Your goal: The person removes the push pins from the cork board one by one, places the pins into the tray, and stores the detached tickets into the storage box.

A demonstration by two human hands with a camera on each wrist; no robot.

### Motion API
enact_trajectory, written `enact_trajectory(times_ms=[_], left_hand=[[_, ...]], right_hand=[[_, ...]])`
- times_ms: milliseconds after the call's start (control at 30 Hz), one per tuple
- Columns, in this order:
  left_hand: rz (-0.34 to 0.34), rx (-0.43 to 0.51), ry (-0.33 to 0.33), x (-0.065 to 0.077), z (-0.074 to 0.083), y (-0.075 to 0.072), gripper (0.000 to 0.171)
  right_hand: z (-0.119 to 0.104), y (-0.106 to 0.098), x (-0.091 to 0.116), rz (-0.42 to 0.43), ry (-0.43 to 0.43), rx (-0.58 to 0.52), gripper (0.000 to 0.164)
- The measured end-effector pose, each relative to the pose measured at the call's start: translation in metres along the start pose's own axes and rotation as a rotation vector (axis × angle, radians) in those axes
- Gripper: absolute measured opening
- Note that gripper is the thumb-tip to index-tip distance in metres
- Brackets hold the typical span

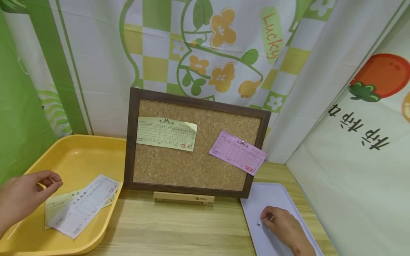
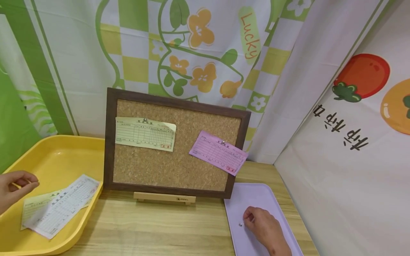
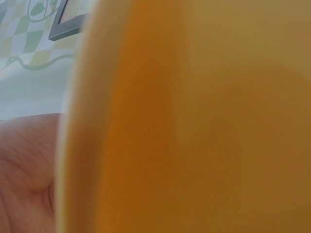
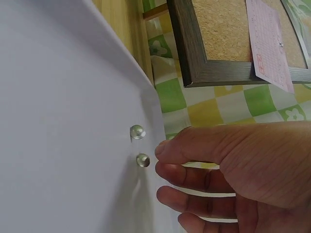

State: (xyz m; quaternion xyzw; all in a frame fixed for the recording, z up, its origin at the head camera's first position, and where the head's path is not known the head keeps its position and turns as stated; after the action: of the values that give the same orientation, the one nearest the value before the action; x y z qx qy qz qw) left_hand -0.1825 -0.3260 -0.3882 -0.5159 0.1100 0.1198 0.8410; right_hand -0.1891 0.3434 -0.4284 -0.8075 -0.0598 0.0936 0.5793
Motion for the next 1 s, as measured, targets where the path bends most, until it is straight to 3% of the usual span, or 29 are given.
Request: enact_trajectory(times_ms=[267, 367, 733, 1000], left_hand=[[-0.073, -0.010, -0.026, 0.000, 0.018, -0.005, 0.008], [-0.082, -0.024, 0.006, -0.001, 0.029, -0.006, 0.007], [0.069, -0.035, 0.169, -0.004, 0.082, -0.011, 0.007], [0.107, -0.005, 0.211, -0.010, 0.113, -0.012, 0.014]], right_hand=[[-0.009, -0.009, -0.003, 0.031, -0.052, 0.007, 0.019], [-0.016, -0.014, -0.004, 0.051, -0.085, 0.007, 0.019], [-0.058, -0.033, -0.013, 0.180, -0.227, 0.019, 0.019], [-0.092, -0.043, -0.022, 0.315, -0.403, 0.019, 0.020]])
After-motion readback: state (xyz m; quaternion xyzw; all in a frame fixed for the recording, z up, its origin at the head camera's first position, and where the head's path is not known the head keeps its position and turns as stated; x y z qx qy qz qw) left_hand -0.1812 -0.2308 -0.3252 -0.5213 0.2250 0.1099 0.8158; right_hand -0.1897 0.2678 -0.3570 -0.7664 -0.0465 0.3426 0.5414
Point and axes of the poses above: each hand's wrist, its own x-axis away from the middle knuckle, its own y-axis out of the palm, z = x × y, the point moved 4 cm from there along -x, towards the middle knuckle, and after that the axes turned 7 degrees about -y, right-handed, at the moved point
